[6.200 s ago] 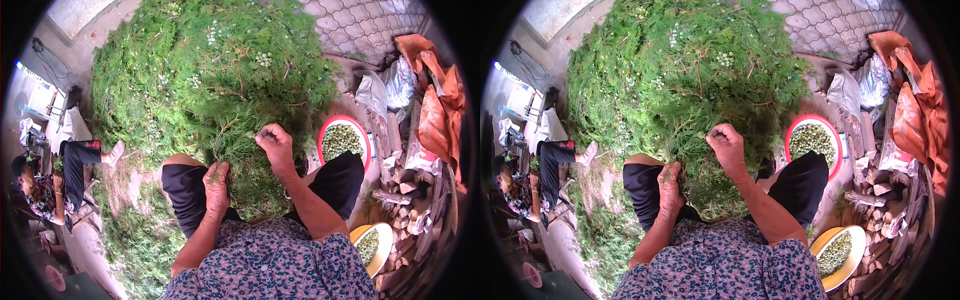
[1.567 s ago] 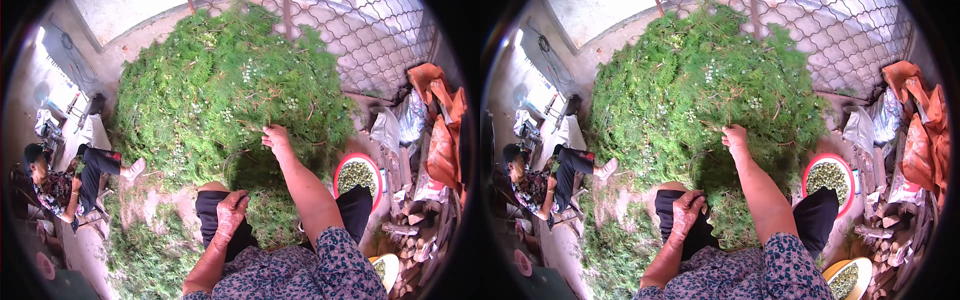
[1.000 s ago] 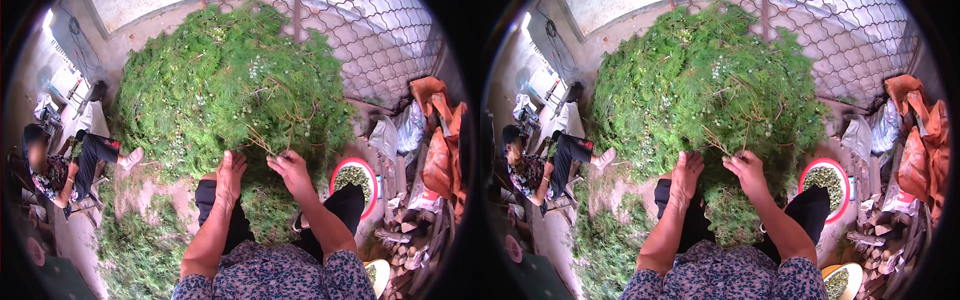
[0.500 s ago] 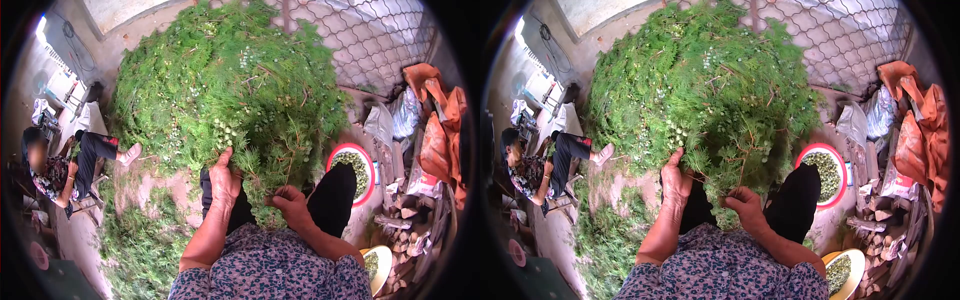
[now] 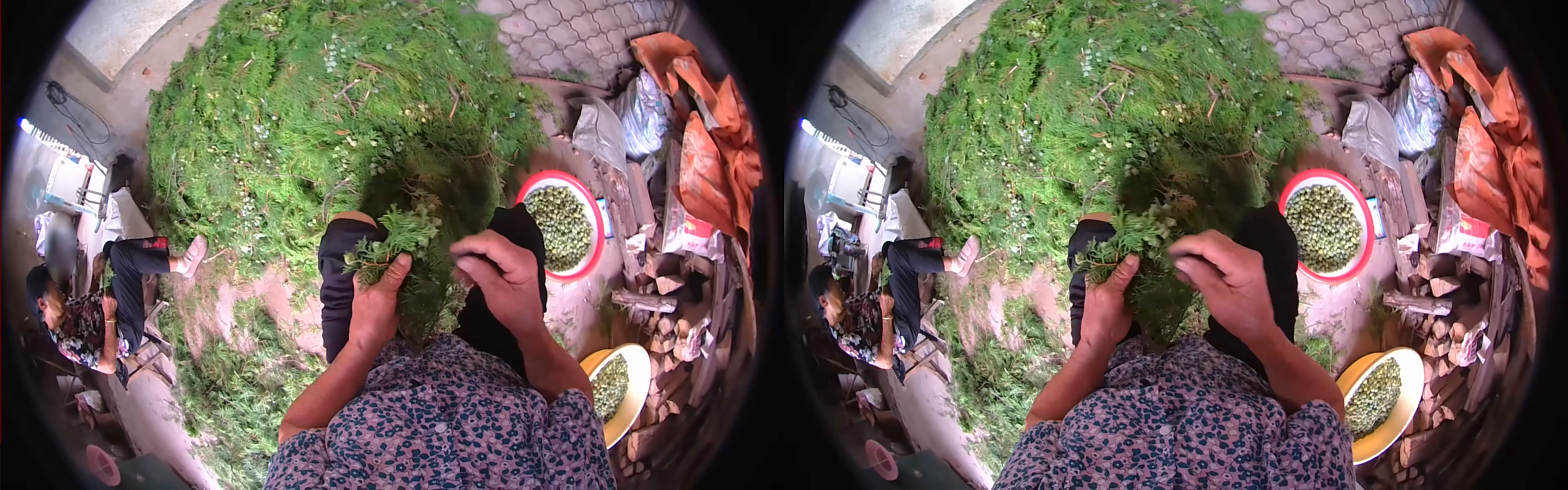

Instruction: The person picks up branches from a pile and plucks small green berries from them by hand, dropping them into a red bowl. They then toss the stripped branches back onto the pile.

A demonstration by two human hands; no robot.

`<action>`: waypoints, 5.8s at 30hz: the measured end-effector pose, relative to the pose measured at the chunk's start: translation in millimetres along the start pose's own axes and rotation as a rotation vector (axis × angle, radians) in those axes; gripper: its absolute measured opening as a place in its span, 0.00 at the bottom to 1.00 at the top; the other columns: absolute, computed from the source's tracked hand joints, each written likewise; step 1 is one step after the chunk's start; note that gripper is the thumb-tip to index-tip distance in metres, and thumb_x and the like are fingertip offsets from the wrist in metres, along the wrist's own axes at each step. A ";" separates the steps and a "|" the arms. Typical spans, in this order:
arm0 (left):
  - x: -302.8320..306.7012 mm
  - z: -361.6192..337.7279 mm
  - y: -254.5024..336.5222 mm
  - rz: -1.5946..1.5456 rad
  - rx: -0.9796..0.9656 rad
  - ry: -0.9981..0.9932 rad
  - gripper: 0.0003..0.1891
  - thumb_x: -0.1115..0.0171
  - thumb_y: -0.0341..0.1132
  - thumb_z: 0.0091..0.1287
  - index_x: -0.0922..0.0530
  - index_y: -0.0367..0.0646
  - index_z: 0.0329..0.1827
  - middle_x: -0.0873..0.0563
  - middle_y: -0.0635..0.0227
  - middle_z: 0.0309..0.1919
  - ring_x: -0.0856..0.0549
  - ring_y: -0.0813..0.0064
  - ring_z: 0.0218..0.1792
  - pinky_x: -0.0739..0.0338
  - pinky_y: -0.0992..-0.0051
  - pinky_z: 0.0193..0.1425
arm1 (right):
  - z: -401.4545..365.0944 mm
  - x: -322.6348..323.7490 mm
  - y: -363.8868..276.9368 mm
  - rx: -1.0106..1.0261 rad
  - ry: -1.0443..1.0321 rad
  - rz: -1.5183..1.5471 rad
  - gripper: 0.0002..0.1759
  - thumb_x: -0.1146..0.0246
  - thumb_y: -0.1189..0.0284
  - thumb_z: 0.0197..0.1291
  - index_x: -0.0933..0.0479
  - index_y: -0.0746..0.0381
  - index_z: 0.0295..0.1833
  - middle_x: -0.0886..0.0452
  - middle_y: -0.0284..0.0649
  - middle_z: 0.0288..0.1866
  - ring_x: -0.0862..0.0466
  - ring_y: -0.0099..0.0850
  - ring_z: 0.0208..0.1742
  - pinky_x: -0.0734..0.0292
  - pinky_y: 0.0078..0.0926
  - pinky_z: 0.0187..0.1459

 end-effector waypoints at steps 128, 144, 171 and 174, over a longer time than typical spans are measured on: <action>81.7 3.3 -3.5 -0.190 0.038 0.359 0.09 0.38 0.20 0.52 0.20 0.32 0.37 0.16 0.63 0.33 0.18 0.76 0.30 0.23 0.77 0.36 | 35.7 -99.6 81.6 -0.469 -0.267 0.668 0.10 0.40 0.75 0.58 0.28 0.68 0.44 0.27 0.33 0.30 0.28 0.17 0.23 0.37 0.15 0.20; 74.5 -2.6 8.7 0.469 -0.128 0.388 0.06 0.36 0.28 0.58 0.20 0.36 0.35 0.19 0.75 0.27 0.24 0.85 0.26 0.29 0.81 0.32 | 45.9 -113.6 67.7 0.122 -0.107 0.025 0.13 0.37 0.78 0.52 0.25 0.67 0.45 0.20 0.43 0.39 0.19 0.31 0.37 0.26 0.24 0.42; 76.6 5.2 -6.5 -0.005 -0.079 0.398 0.09 0.35 0.26 0.56 0.19 0.34 0.39 0.17 0.70 0.32 0.21 0.82 0.31 0.26 0.80 0.37 | 46.3 -107.3 68.7 0.116 -0.224 -0.087 0.16 0.34 0.82 0.45 0.22 0.63 0.43 0.25 0.40 0.34 0.22 0.32 0.37 0.28 0.27 0.37; 76.1 4.7 -6.2 0.024 -0.074 0.392 0.09 0.35 0.26 0.56 0.19 0.34 0.39 0.17 0.71 0.32 0.21 0.82 0.31 0.26 0.80 0.36 | 46.0 -107.7 70.2 0.218 -0.180 -0.089 0.16 0.35 0.83 0.46 0.21 0.62 0.44 0.27 0.40 0.33 0.23 0.34 0.35 0.28 0.27 0.36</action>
Point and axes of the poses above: each hand's wrist, its own z-axis towards the middle knuckle, its own x-axis out of the back of the hand, y = z × x, the point moved 3 cm from there along z, towards the middle knuckle
